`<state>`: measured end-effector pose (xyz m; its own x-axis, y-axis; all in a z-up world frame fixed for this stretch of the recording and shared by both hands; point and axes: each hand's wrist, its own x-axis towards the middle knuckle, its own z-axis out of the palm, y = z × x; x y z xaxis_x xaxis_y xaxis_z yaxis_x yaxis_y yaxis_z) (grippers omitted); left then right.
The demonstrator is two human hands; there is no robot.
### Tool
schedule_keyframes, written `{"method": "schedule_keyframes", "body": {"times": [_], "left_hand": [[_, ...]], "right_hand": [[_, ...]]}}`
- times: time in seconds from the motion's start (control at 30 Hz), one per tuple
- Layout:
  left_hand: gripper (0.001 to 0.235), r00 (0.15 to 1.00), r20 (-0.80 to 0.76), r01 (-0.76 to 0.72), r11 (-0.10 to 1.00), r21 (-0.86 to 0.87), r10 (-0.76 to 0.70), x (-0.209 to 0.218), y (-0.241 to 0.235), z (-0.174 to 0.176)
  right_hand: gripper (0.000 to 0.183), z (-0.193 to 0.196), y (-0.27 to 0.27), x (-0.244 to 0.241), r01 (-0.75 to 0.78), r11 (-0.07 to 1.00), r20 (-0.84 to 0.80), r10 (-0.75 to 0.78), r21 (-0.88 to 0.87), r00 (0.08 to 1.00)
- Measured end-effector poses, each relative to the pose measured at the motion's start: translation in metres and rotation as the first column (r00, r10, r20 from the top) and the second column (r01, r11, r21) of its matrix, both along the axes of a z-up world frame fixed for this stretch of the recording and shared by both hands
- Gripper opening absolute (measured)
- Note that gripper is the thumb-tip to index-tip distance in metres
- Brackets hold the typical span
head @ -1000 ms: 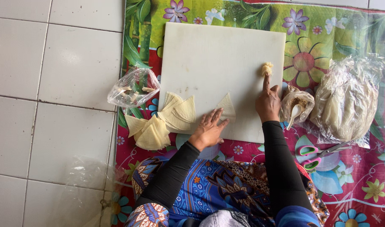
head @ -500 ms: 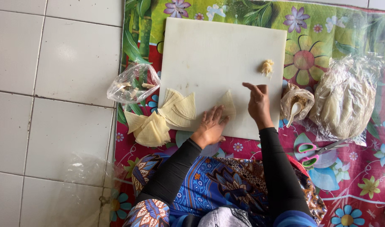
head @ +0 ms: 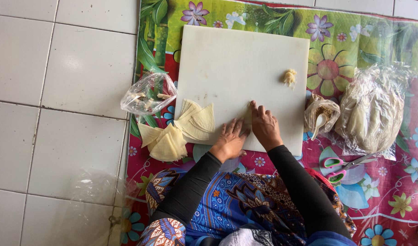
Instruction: The person sits on a floral mat and prepares samosas by hand. They fold thin pastry sheets into cones, fill them with a brown mixture using a small spoon, and seal the edges. The finished samosas are placed into a plastic bag.
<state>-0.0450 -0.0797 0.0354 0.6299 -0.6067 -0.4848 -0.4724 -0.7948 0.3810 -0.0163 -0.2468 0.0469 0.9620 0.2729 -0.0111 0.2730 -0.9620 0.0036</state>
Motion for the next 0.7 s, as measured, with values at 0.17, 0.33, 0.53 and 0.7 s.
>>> {"method": "schedule_keyframes", "body": {"times": [0.17,0.33,0.53,0.7], "left_hand": [[0.099,1.0,0.005,0.014,1.0,0.015,-0.014,-0.001,-0.001,-0.003],[0.094,0.999,0.004,0.037,0.998,0.042,-0.037,0.0,-0.003,-0.005],[0.096,1.0,0.009,0.0,1.0,-0.003,0.0,-0.001,-0.001,-0.006],[0.094,1.0,0.014,-0.022,0.999,-0.034,0.023,-0.002,0.002,0.0]], "right_hand": [[0.059,0.018,-0.025,0.005,0.014,0.998,0.018,-0.013,-0.053,1.0],[0.065,0.013,-0.017,-0.007,-0.039,0.986,0.021,0.036,0.163,0.999],[0.067,0.011,-0.011,-0.001,-0.013,0.996,0.039,0.009,0.087,0.999],[0.065,0.022,-0.016,-0.008,-0.078,0.997,0.023,0.078,0.008,0.997]]}}
